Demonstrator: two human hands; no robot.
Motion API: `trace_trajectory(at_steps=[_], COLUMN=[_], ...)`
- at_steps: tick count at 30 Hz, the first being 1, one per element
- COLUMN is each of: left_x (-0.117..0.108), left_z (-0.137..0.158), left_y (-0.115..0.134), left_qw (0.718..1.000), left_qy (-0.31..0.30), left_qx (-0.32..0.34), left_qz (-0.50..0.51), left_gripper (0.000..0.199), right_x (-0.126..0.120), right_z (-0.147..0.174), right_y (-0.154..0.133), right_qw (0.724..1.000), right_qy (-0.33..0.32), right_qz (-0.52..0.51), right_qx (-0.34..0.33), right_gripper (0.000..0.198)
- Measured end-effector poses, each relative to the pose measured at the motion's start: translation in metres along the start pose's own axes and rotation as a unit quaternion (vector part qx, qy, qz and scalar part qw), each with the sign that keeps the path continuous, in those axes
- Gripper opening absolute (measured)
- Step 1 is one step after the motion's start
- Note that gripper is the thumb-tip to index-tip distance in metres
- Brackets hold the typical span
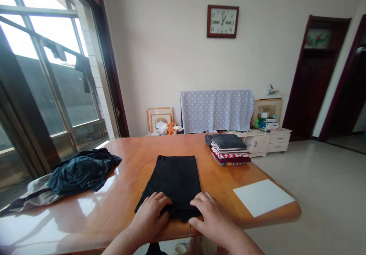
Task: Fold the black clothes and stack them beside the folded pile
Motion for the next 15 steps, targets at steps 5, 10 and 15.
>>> trace_trajectory(at_steps=[5, 10, 15], left_x=[0.004, 0.008, 0.013], left_z=[0.002, 0.000, -0.005], left_y=[0.002, 0.009, 0.009], left_qw=[1.000, 0.999, 0.998], left_qy=[0.012, 0.019, 0.030], left_qx=[-0.008, -0.009, -0.015], left_qz=[0.004, -0.031, -0.060], left_gripper=[0.032, 0.029, 0.017], right_x=[-0.001, 0.009, 0.013], right_z=[-0.003, -0.012, -0.019], right_y=[-0.004, -0.004, 0.000], right_qw=[1.000, 0.996, 0.994], right_qy=[0.022, 0.058, 0.089], right_qz=[0.018, 0.063, 0.055], right_qx=[-0.004, -0.009, 0.007], right_gripper=[0.028, 0.024, 0.024])
Point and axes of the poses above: each hand's wrist, its own z-axis away from the middle knuckle, its own x-axis out of the palm, y = z × x, the point moved 3 cm from there along -z, towards the middle knuckle, and after that the axes turned 10 degrees about z, right-handed, at the moved point
